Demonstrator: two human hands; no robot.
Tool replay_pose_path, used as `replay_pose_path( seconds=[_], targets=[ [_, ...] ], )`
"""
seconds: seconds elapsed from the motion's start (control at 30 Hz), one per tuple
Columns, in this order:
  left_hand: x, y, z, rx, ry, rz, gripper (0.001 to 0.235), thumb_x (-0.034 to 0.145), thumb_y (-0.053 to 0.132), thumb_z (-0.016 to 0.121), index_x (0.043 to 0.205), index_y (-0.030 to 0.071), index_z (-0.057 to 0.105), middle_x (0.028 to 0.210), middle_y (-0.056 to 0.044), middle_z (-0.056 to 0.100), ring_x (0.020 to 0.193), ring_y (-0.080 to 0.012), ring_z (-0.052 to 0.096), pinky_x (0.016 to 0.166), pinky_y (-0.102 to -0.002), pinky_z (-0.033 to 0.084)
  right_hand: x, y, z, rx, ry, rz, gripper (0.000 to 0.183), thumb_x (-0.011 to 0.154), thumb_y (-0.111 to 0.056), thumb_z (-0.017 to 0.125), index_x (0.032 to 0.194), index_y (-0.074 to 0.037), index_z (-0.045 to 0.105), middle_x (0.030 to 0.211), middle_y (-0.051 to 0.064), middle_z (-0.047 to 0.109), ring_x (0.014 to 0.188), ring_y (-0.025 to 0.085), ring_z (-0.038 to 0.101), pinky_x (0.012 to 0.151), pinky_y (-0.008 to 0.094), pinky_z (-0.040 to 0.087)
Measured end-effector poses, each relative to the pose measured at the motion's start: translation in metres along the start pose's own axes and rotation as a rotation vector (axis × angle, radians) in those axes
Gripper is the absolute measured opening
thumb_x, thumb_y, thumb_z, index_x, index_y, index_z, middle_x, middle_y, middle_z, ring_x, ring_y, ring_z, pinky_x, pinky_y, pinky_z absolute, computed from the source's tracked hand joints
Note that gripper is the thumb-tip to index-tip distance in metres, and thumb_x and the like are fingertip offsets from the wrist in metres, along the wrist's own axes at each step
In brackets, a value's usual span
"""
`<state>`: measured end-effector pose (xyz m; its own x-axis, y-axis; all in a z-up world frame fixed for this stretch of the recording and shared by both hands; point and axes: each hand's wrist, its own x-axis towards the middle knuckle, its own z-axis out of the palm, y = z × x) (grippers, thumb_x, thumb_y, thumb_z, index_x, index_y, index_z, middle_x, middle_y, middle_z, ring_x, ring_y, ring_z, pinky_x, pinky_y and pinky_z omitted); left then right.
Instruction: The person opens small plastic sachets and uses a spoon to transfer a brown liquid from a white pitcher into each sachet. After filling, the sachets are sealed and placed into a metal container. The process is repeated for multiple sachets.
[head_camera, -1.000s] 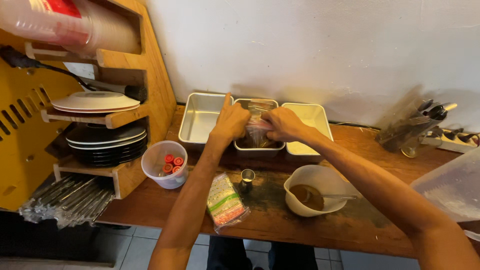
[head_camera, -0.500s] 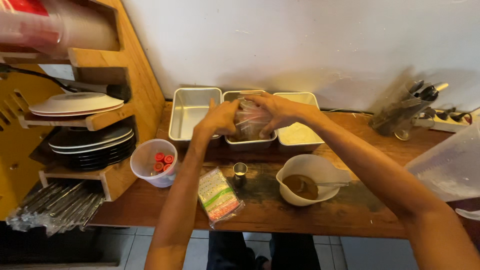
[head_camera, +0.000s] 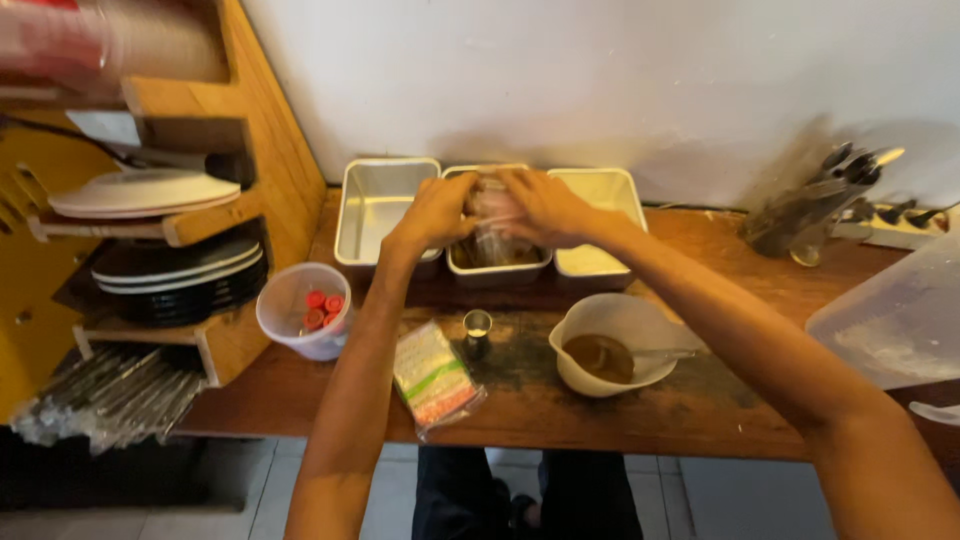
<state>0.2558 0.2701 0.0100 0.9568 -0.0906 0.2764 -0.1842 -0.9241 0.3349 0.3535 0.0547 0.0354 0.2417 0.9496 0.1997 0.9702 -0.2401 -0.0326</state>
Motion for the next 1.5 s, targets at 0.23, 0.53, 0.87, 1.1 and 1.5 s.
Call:
replay_pose_path(
  seconds=[0.23,0.53,0.87,1.1,1.5],
  targets=[
    [-0.022,0.027,-0.034,-0.019,-0.121,-0.048,0.047,0.073,0.024,0.08,0.116,0.014,0.067,0.092,-0.006,0.076,0.103,-0.0371,0.069,0.09,-0.057,0.051,-0.042,-0.071,-0.108,0.351,-0.053,-0.054,0.11,0.077,-0.035,0.082,0.155,0.01,0.019,0.145,0.05,0.03,0.137,0.069,0.027,0.113,0.072,0.025],
    [-0.023,0.053,-0.039,0.162,-0.215,-0.051,0.017,0.092,0.019,0.068,0.104,0.008,0.062,0.114,-0.015,0.064,0.117,-0.0372,0.052,0.11,-0.072,0.025,-0.134,-0.22,-0.115,0.374,0.283,0.029,0.046,0.093,-0.016,0.069,0.136,-0.003,0.058,0.132,0.019,0.063,0.12,0.033,0.064,0.102,0.042,0.049],
    [-0.195,0.15,-0.086,-0.135,0.298,0.137,0.036,0.095,0.014,0.068,0.129,0.006,0.057,0.113,-0.015,0.062,0.105,-0.0326,0.059,0.09,-0.045,0.046,-0.151,-0.292,0.016,0.611,0.453,0.121,0.009,0.093,-0.003,0.068,0.102,-0.005,0.069,0.097,0.009,0.062,0.085,0.024,0.062,0.074,0.032,0.051],
    [-0.288,0.144,-0.009,-0.371,0.429,-0.156,0.023,0.083,0.023,0.081,0.101,0.014,0.071,0.1,-0.006,0.068,0.099,-0.0309,0.064,0.088,-0.042,0.05,-0.154,-0.296,0.033,0.499,0.589,0.25,0.013,0.09,-0.007,0.072,0.104,-0.009,0.074,0.089,0.003,0.065,0.073,0.024,0.067,0.067,0.033,0.056],
    [-0.278,0.161,-0.007,-0.486,0.628,-0.368,0.016,0.09,0.024,0.076,0.077,0.017,0.069,0.077,0.001,0.07,0.081,-0.025,0.066,0.081,-0.035,0.045,-0.147,-0.3,0.029,0.448,0.647,0.232,0.015,0.092,-0.013,0.073,0.105,-0.012,0.078,0.091,0.006,0.064,0.069,0.024,0.065,0.062,0.031,0.054]
  ],
)
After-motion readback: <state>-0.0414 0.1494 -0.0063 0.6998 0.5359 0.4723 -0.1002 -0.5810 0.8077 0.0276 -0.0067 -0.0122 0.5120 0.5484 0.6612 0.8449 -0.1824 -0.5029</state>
